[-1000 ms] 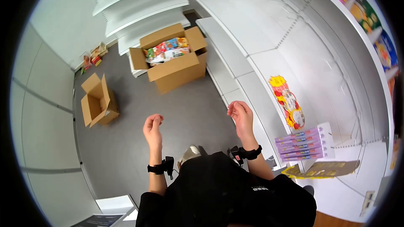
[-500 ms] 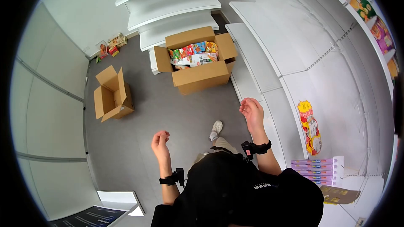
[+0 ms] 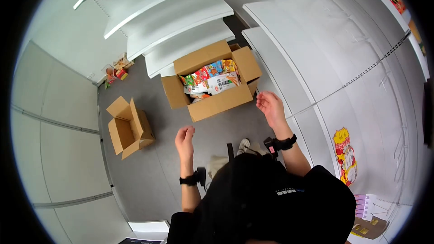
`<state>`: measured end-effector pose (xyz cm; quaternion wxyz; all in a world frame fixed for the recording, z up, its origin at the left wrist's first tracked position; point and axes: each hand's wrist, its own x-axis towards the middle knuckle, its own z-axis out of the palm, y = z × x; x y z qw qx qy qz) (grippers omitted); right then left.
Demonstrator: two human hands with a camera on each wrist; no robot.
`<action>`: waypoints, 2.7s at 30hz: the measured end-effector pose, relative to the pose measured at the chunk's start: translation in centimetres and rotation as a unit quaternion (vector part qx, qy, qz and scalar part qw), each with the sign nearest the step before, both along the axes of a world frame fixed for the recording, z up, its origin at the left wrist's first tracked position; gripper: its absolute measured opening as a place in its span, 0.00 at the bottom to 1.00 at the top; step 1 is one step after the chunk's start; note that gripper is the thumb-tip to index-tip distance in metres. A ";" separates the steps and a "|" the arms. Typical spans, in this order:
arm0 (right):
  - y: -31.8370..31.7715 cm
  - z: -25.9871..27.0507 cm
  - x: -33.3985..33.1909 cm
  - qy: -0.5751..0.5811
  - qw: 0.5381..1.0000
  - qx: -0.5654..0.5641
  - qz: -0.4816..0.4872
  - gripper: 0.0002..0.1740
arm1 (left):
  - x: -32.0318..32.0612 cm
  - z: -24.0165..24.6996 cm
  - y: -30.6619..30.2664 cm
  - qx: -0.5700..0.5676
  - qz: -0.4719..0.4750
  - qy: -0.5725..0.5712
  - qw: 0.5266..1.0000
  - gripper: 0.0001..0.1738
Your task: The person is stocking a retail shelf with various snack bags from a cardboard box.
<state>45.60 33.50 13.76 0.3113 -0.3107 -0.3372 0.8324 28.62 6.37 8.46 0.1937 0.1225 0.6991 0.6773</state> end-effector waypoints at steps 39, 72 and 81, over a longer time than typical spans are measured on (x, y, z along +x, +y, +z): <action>13.2 -6.9 -9.1 -0.096 0.890 -0.263 -0.360 0.06 | -23.9 -39.0 53.0 -0.308 -0.346 -0.153 0.873 0.23; 8.2 -4.1 -7.1 -0.212 0.931 0.280 -0.096 0.11 | -6.9 3.7 29.6 0.090 -0.414 -0.332 0.843 0.09; 3.6 0.4 -0.3 -0.192 0.930 0.275 -0.150 0.11 | -1.6 5.6 23.2 0.083 -0.464 -0.237 0.850 0.11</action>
